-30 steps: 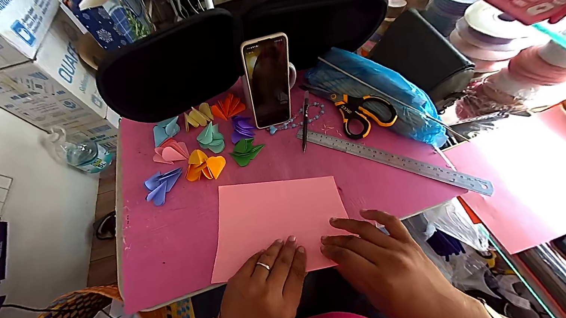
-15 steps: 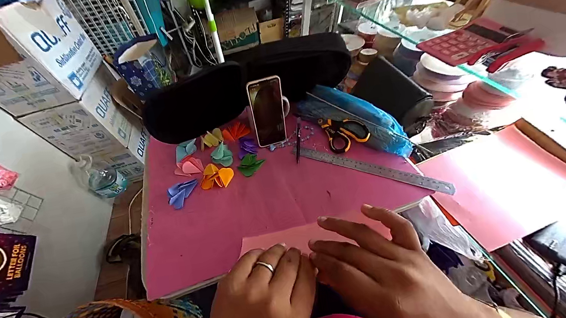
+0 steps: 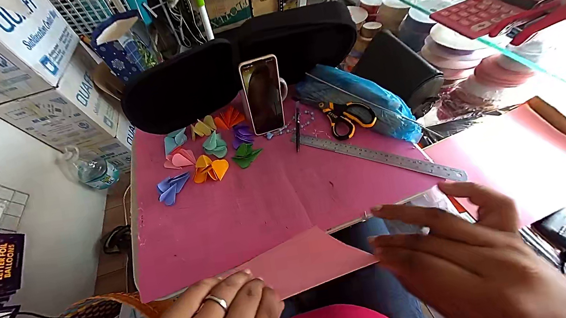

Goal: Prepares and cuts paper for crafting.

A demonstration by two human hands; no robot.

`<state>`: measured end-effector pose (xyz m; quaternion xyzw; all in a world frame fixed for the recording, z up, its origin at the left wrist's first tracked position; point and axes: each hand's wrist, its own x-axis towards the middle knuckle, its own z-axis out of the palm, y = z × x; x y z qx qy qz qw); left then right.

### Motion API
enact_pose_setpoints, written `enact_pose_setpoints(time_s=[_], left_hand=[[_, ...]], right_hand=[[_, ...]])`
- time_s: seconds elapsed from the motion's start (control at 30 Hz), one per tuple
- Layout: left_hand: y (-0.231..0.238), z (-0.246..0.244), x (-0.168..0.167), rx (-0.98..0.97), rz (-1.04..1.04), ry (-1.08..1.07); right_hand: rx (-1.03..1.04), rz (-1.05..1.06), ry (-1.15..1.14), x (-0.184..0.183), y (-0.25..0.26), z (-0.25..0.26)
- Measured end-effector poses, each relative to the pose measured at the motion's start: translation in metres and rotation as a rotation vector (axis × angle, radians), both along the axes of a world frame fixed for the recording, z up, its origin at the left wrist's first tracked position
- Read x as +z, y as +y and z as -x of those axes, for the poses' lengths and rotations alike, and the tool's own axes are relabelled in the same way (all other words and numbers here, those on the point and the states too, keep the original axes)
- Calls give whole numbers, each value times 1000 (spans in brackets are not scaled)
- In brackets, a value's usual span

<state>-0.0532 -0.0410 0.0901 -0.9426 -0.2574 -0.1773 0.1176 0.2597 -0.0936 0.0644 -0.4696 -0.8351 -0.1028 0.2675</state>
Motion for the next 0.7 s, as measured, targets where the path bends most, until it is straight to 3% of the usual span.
enact_pose_setpoints(time_s=[0.13, 0.27, 0.4, 0.57, 0.7], left_hand=[[3, 7, -2, 37, -36, -9], [-4, -19, -7, -88, -54, -84], [-8, -36, -4, -147, -109, -122], [-3, -30, -8, -162, -104, -102], [2, -7, -7, -69, -64, -60]], right_hand=[[-169, -59, 29, 11, -2, -20], [-73, 8, 0, 23, -11, 19], [44, -78, -70, 11, -3, 48], [72, -60, -102, 11, -1, 45], [34, -25, -70, 9, 1, 24]])
